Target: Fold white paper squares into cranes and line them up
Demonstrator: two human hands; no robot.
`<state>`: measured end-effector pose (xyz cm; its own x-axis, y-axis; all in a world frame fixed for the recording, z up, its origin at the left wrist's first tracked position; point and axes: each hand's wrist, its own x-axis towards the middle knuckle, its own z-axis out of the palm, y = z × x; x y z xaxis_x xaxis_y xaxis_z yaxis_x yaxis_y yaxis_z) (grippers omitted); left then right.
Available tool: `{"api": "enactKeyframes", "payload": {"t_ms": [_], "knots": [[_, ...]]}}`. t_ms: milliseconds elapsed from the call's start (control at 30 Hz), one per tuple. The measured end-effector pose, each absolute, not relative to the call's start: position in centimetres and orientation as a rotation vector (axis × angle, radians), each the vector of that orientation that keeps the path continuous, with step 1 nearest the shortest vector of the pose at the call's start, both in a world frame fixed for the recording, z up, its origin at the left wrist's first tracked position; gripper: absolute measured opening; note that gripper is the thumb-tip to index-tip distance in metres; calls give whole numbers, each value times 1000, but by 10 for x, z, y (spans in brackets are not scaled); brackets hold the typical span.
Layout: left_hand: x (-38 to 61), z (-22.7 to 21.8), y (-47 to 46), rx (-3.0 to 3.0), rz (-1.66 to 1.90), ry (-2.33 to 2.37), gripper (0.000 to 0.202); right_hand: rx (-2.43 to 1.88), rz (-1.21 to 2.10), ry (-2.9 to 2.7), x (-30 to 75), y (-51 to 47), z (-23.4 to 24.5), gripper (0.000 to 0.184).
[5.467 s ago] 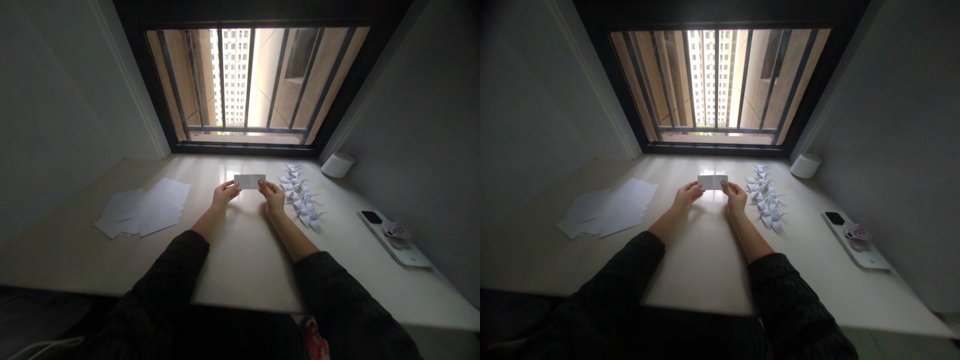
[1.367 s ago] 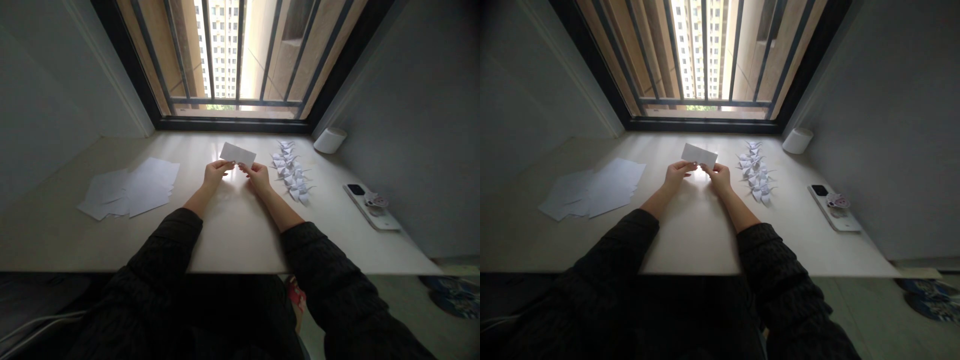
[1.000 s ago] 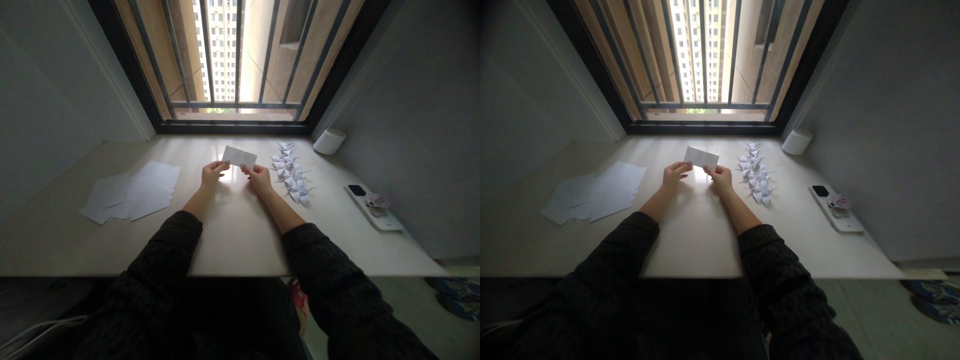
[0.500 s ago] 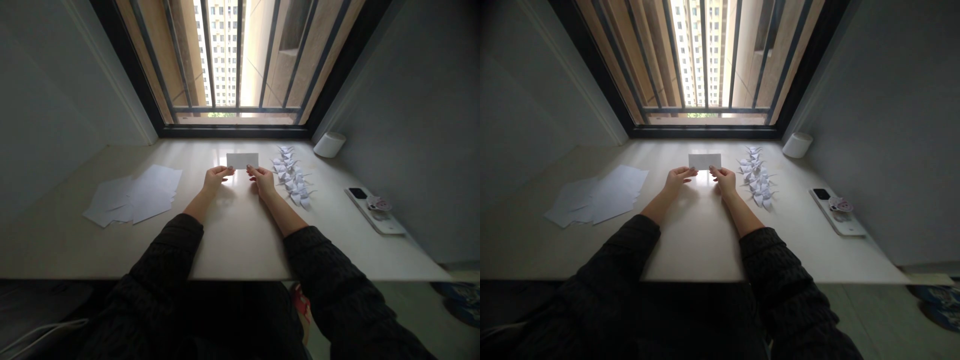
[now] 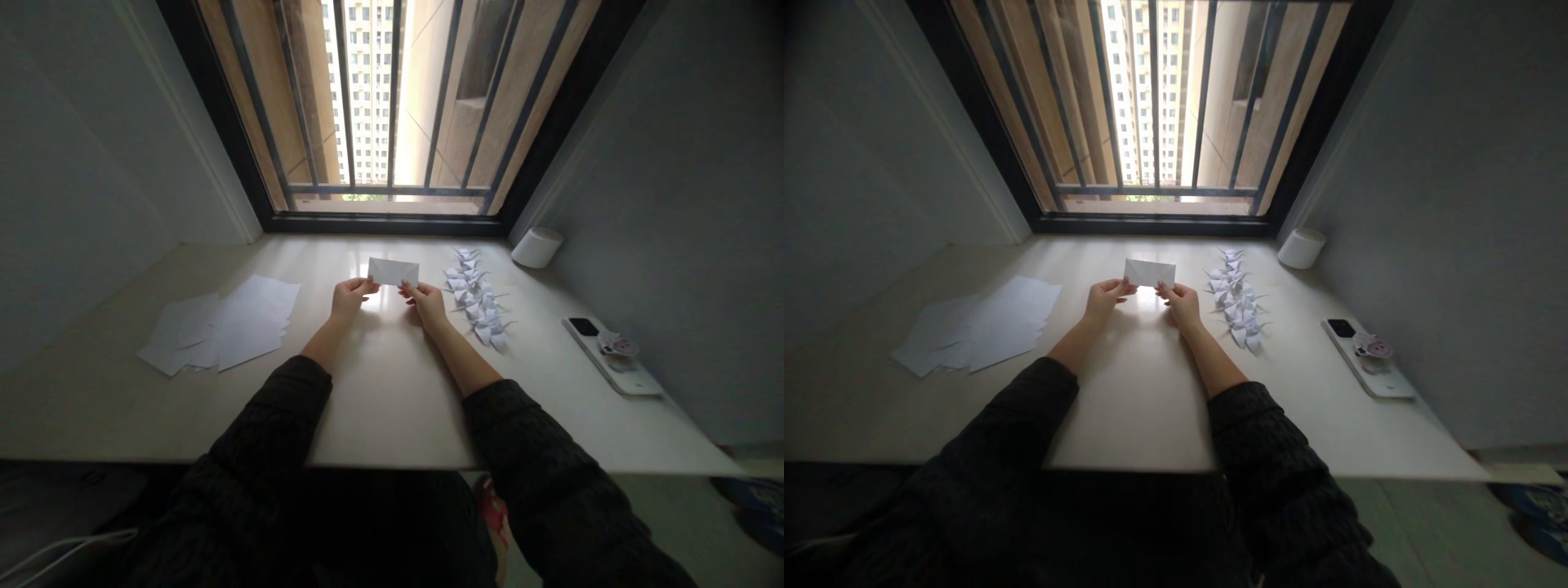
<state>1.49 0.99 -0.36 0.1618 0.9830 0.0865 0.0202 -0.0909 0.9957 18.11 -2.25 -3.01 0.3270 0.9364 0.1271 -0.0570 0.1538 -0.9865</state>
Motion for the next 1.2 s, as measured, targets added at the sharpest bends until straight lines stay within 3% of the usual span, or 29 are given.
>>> {"api": "enactKeyframes", "payload": {"t_ms": [100, 200, 267, 400, 567, 1067, 1200], "knots": [[14, -7, 13, 1441, 1212, 1132, 44, -1203, 832, -987, 179, -23, -30, 41], [13, -8, 12, 1605, 1241, 1226, 38, -1244, 633, -1007, 179, -25, -28, 65], [13, -8, 10, 1704, 1226, 1263, 34, -1272, 457, -1128, 180, -27, -26, 70], [14, -5, 3, 1869, 1189, 1304, 29, -1327, 135, -1375, 182, -31, -22, 47], [13, -2, 0, 1992, 1181, 1373, 31, -1371, 36, -1418, 182, -31, -20, 29], [14, -6, 3, 1850, 1203, 1392, 31, -1363, -70, -1449, 177, -41, -11, 21], [13, -7, 5, 1718, 1212, 1352, 32, -1328, 52, -1429, 173, -45, -8, 18]]}}
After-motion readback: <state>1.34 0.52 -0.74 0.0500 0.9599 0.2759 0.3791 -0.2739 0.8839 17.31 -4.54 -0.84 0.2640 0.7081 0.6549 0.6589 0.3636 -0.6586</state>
